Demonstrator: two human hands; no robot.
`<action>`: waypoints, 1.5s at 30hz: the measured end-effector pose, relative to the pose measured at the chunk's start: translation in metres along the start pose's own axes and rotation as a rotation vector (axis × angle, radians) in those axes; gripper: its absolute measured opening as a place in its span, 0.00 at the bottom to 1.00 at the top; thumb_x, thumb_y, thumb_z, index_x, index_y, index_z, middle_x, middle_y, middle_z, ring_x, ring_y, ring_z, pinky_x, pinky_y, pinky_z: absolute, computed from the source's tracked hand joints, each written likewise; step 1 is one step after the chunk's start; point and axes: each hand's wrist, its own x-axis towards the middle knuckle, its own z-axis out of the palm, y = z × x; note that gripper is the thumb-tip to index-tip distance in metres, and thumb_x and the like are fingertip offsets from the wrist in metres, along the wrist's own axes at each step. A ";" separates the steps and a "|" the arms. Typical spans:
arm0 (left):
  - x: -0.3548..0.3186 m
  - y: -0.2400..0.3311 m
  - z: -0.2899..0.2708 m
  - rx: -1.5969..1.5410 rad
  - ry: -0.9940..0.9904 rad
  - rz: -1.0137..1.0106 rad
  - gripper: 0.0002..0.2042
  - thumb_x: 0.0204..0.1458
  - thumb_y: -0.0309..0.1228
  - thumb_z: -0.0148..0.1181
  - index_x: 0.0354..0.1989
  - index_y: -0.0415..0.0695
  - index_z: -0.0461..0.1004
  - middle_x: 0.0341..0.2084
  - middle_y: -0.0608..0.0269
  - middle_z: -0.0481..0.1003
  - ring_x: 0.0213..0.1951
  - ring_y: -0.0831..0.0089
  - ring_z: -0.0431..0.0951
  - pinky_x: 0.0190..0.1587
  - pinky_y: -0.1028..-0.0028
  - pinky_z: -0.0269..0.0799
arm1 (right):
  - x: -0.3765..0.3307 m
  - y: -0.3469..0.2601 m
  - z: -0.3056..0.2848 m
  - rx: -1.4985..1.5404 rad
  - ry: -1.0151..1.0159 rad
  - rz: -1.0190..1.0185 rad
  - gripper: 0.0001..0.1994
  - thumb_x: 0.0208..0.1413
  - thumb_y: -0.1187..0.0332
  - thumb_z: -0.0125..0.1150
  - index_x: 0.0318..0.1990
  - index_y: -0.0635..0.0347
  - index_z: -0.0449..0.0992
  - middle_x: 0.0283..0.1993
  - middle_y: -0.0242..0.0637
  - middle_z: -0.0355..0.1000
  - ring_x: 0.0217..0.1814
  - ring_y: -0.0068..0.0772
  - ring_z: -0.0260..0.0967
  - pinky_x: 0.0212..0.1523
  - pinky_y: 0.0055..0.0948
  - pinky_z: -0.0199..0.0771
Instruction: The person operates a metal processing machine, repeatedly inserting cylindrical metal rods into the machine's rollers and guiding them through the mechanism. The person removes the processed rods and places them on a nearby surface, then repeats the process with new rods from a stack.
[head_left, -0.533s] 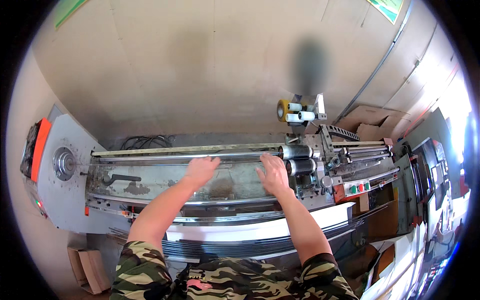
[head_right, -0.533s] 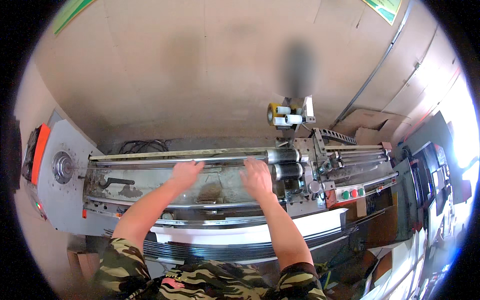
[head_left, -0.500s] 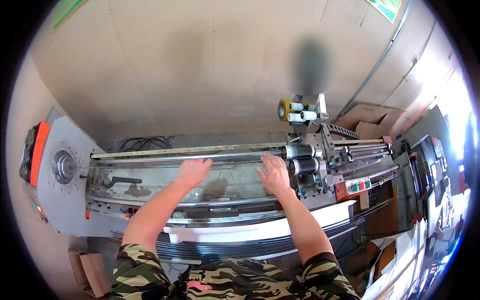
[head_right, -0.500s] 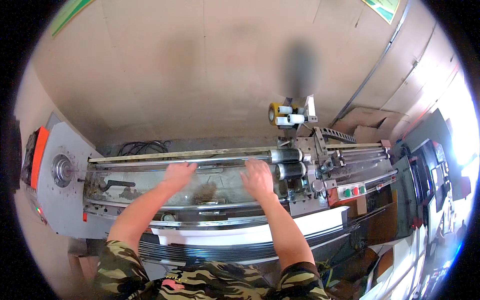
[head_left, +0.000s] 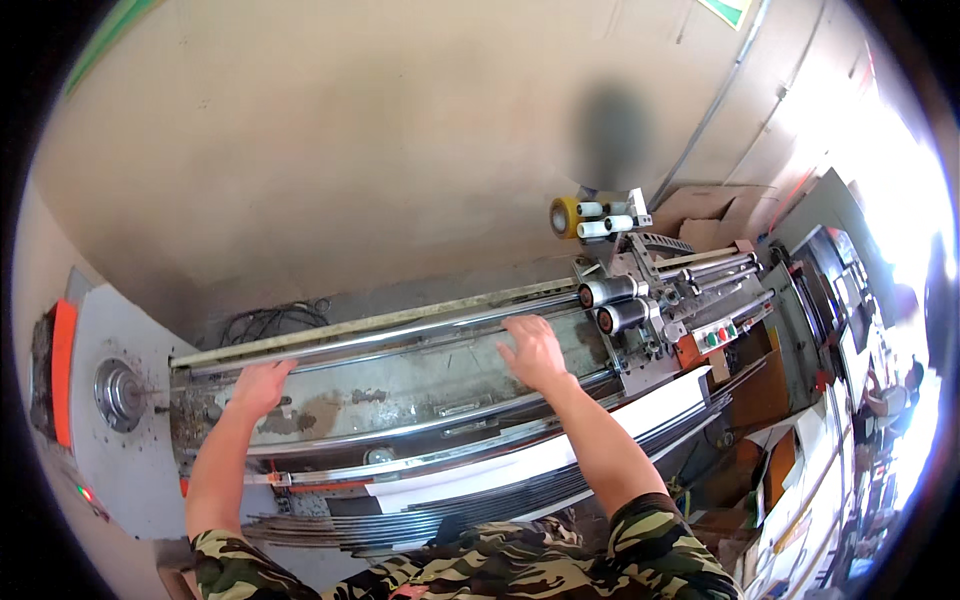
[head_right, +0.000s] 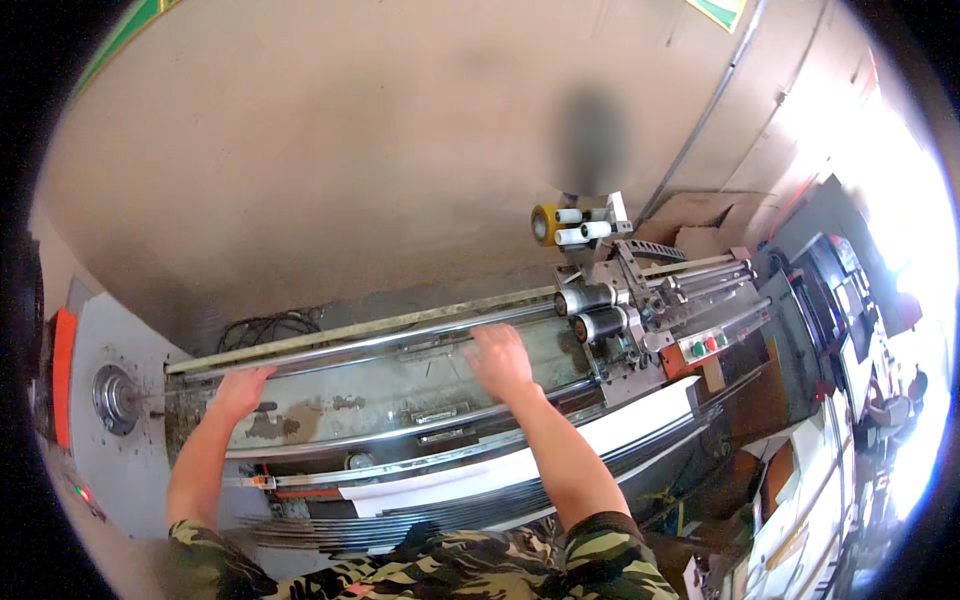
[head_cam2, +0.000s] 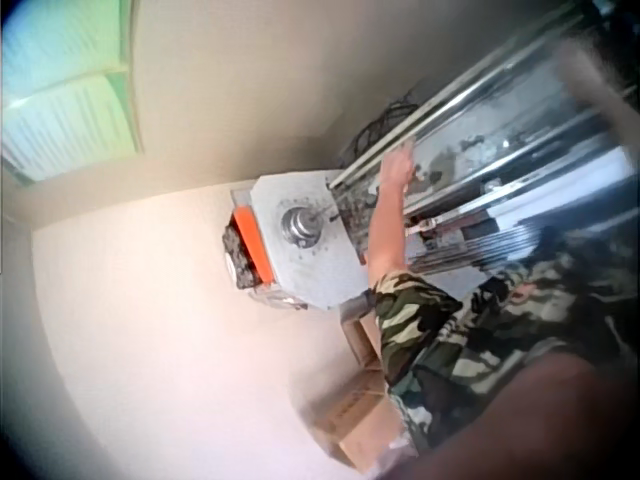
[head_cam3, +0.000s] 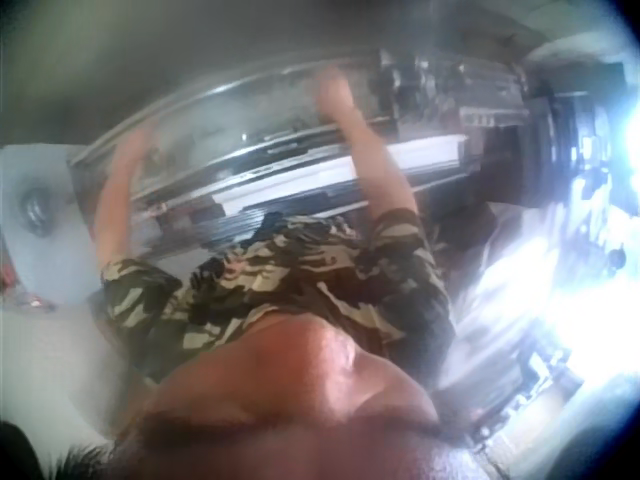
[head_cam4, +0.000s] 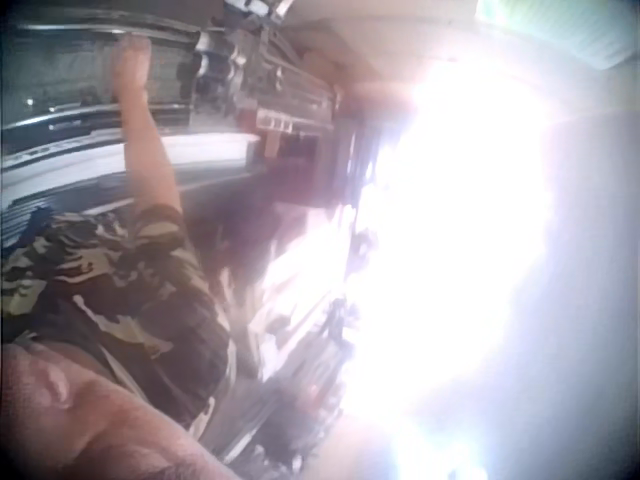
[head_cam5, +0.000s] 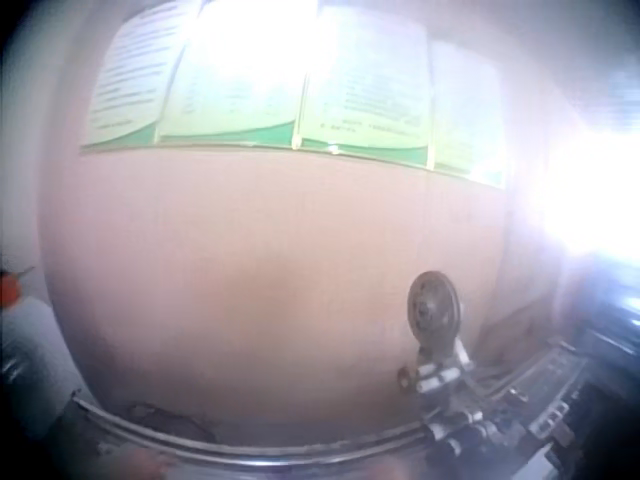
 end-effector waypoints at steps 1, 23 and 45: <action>-0.006 -0.011 0.001 0.011 0.007 0.004 0.19 0.54 0.25 0.50 0.55 0.49 0.74 0.42 0.49 0.79 0.42 0.47 0.78 0.45 0.52 0.74 | 0.003 -0.008 0.004 0.005 -0.012 -0.002 0.18 0.50 0.63 0.68 0.46 0.62 0.77 0.49 0.47 0.77 0.56 0.50 0.70 0.61 0.45 0.67; -0.037 -0.035 0.017 0.031 0.084 -0.265 0.15 0.51 0.26 0.58 0.49 0.46 0.74 0.30 0.46 0.78 0.36 0.45 0.77 0.39 0.50 0.71 | 0.017 -0.062 0.009 -0.030 -0.332 -0.055 0.14 0.55 0.59 0.61 0.45 0.55 0.79 0.41 0.38 0.78 0.51 0.43 0.73 0.60 0.41 0.64; -0.024 0.412 0.075 -0.443 -0.169 0.118 0.15 0.61 0.43 0.53 0.41 0.46 0.80 0.36 0.51 0.79 0.41 0.49 0.77 0.45 0.55 0.71 | -0.304 0.133 -0.122 0.345 -0.532 0.421 0.17 0.54 0.56 0.66 0.44 0.59 0.81 0.43 0.44 0.78 0.48 0.49 0.74 0.51 0.41 0.74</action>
